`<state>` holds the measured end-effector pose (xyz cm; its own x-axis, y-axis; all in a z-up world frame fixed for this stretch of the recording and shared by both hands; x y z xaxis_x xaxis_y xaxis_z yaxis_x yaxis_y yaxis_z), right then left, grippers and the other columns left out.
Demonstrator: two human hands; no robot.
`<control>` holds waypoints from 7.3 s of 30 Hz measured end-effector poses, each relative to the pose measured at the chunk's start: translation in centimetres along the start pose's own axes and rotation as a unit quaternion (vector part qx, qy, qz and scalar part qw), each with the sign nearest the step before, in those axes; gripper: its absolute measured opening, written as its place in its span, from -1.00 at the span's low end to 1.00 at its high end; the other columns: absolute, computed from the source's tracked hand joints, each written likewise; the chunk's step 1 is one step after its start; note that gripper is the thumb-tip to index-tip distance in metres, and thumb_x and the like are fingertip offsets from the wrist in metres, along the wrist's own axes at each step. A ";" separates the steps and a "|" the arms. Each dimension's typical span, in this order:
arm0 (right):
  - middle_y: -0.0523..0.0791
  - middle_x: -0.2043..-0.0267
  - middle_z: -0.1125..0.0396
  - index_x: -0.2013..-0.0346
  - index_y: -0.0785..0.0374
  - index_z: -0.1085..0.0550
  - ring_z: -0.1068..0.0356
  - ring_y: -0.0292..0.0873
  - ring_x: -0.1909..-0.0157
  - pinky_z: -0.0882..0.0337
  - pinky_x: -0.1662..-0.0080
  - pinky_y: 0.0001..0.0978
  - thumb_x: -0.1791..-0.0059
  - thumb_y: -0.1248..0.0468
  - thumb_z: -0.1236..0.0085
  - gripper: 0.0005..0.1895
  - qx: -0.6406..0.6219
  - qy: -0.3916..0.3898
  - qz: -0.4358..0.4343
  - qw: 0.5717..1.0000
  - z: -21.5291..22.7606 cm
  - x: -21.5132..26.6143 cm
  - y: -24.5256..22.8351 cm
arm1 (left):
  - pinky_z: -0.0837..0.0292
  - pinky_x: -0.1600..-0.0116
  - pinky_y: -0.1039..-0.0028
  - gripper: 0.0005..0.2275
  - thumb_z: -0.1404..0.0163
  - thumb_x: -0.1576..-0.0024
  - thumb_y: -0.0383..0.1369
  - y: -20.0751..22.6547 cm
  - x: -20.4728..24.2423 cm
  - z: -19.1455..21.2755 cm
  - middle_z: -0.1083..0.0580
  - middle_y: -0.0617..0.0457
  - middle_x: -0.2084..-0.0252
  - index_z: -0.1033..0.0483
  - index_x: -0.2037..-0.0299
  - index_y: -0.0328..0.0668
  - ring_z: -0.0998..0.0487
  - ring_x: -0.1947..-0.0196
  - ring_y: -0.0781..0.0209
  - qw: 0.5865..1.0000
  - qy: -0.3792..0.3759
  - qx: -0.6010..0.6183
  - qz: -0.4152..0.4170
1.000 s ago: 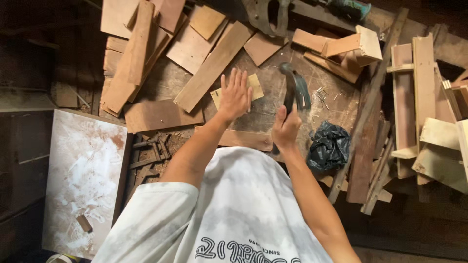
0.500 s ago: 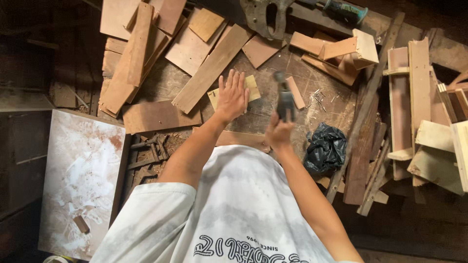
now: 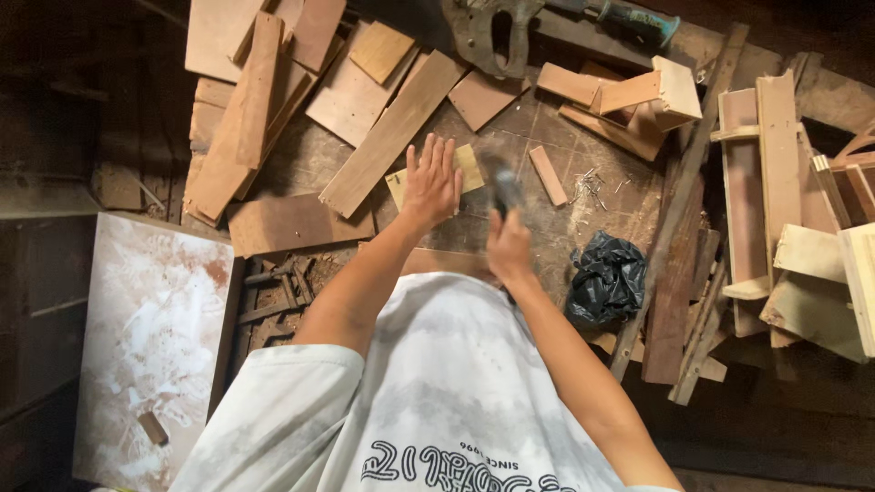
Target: The person uses a hammer to drive nails into small wooden pieces on a workbench. They repeatedly position the wood, strike the nail, and adjust the pieces while working among scattered wood scraps.
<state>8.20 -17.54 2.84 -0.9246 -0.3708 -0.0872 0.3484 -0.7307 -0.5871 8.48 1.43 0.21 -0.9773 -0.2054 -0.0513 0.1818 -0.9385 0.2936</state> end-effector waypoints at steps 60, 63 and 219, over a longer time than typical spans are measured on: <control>-0.01 0.67 -0.25 0.39 0.35 -0.44 -0.27 -0.06 0.65 -0.27 0.49 -0.07 -0.11 -0.13 0.08 -0.44 0.013 -0.448 -0.150 0.882 4.7 -3.8 -0.3 | -0.01 -0.44 0.03 -0.24 0.03 -0.02 0.02 0.9 -3.3 4.8 -0.13 -0.33 -0.47 -0.16 -0.48 -0.02 -0.13 -0.46 -0.27 0.925 -0.273 0.255 -0.076; -0.03 0.73 -0.21 0.41 0.33 -0.42 -0.23 -0.07 0.73 -0.24 0.57 -0.12 -0.10 -0.13 0.09 -0.44 -0.003 -0.478 -0.145 0.866 4.8 -3.0 0.5 | -0.05 -0.45 0.07 -0.23 -0.01 0.00 -0.01 1.2 -2.8 4.0 -0.15 -0.39 -0.44 -0.18 -0.48 -0.02 -0.15 -0.43 -0.32 0.923 -0.271 0.256 -0.096; -0.02 0.58 -0.37 0.70 0.34 -0.36 -0.42 -0.12 0.53 -0.41 0.37 -0.39 0.16 0.51 -0.13 -0.77 -0.290 -0.061 0.199 0.934 10.8 -5.6 -8.4 | 0.42 -0.38 -0.57 0.08 -0.16 0.09 0.20 7.0 -1.3 -11.8 0.26 0.19 -0.60 0.25 -0.54 -0.02 0.30 -0.59 0.06 0.995 -0.027 -0.070 -0.063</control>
<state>12.14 -15.50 17.01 -0.7027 -0.6350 -0.3209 0.4864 -0.0995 -0.8681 12.26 -8.16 -8.88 -0.9970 -0.0726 -0.0268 0.0677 -0.9859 0.1528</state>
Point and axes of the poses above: each hand's wrist, its own x-axis away from the middle knuckle, its own z-axis out of the back of the hand, y = z × x, the point moved 8 cm from there along -x, towards the middle knuckle
